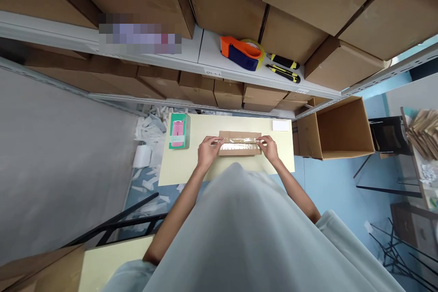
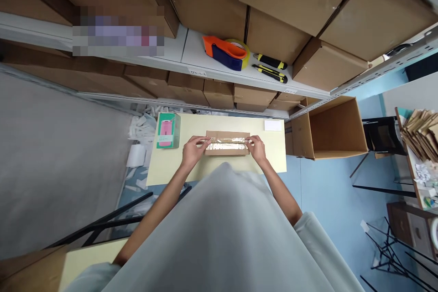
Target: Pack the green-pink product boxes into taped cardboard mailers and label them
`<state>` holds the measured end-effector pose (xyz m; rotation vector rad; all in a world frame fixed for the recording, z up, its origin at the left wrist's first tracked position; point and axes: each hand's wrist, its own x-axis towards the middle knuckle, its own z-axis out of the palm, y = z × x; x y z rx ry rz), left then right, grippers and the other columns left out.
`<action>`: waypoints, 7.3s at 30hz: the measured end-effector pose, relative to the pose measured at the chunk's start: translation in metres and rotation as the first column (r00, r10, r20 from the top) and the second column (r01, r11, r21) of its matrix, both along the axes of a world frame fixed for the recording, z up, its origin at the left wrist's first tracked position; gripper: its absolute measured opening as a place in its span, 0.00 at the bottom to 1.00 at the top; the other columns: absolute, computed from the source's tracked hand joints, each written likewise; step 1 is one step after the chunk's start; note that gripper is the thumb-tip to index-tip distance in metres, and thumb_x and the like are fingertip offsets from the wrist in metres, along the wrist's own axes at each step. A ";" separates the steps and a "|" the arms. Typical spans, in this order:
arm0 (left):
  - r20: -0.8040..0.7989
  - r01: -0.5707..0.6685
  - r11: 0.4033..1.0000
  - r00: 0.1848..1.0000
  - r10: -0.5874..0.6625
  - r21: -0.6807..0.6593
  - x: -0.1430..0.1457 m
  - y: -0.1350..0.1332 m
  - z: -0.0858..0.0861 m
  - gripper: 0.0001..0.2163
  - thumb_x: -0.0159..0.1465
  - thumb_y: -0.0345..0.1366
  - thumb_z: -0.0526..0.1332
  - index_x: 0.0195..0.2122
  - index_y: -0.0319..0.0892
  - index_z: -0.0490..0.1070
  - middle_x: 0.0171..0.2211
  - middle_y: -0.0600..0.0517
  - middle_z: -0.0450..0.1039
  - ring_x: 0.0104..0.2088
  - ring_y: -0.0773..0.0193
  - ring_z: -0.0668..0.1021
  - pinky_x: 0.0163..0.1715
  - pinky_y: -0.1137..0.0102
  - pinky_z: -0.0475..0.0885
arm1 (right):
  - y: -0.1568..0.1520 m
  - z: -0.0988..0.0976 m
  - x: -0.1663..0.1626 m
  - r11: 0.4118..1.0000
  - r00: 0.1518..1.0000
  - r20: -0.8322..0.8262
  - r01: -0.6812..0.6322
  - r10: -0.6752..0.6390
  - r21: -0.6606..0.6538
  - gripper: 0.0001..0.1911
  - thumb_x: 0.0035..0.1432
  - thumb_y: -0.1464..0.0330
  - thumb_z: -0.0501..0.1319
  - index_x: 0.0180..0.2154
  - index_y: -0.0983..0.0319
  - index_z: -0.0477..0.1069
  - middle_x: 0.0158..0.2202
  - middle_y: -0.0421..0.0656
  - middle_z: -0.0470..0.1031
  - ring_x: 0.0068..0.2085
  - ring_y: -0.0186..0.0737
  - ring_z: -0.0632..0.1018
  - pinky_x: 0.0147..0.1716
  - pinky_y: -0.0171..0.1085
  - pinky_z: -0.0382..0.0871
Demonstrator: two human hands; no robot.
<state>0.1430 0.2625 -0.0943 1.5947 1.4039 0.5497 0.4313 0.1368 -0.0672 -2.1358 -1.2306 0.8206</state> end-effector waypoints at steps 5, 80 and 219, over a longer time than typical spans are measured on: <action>-0.044 0.074 0.997 0.996 -0.074 0.004 0.024 0.000 0.005 0.09 0.69 0.42 0.71 0.46 0.48 0.88 0.53 0.48 0.81 0.42 0.56 0.87 0.51 0.61 0.82 | 0.015 -0.005 0.014 0.987 0.999 -0.011 0.035 -0.037 -0.154 0.16 0.71 0.70 0.61 0.54 0.57 0.84 0.57 0.45 0.87 0.46 0.45 0.89 0.53 0.43 0.83; 0.442 -0.131 0.931 0.896 -0.035 0.341 0.062 -0.056 0.144 0.11 0.77 0.45 0.66 0.51 0.45 0.81 0.49 0.47 0.83 0.44 0.59 0.88 0.51 0.62 0.88 | 0.048 0.116 -0.066 0.920 0.812 -0.547 0.034 0.202 0.389 0.37 0.62 0.36 0.72 0.56 0.57 0.75 0.53 0.49 0.84 0.56 0.52 0.83 0.63 0.49 0.79; -0.081 -0.202 0.938 0.979 0.187 -0.283 0.018 -0.037 0.004 0.10 0.68 0.43 0.71 0.46 0.44 0.86 0.50 0.46 0.90 0.47 0.49 0.89 0.57 0.59 0.81 | 0.109 0.082 -0.011 0.448 0.671 -0.235 -0.675 0.704 -0.586 0.34 0.63 0.35 0.71 0.31 0.60 0.72 0.27 0.38 0.73 0.30 0.37 0.70 0.34 0.37 0.58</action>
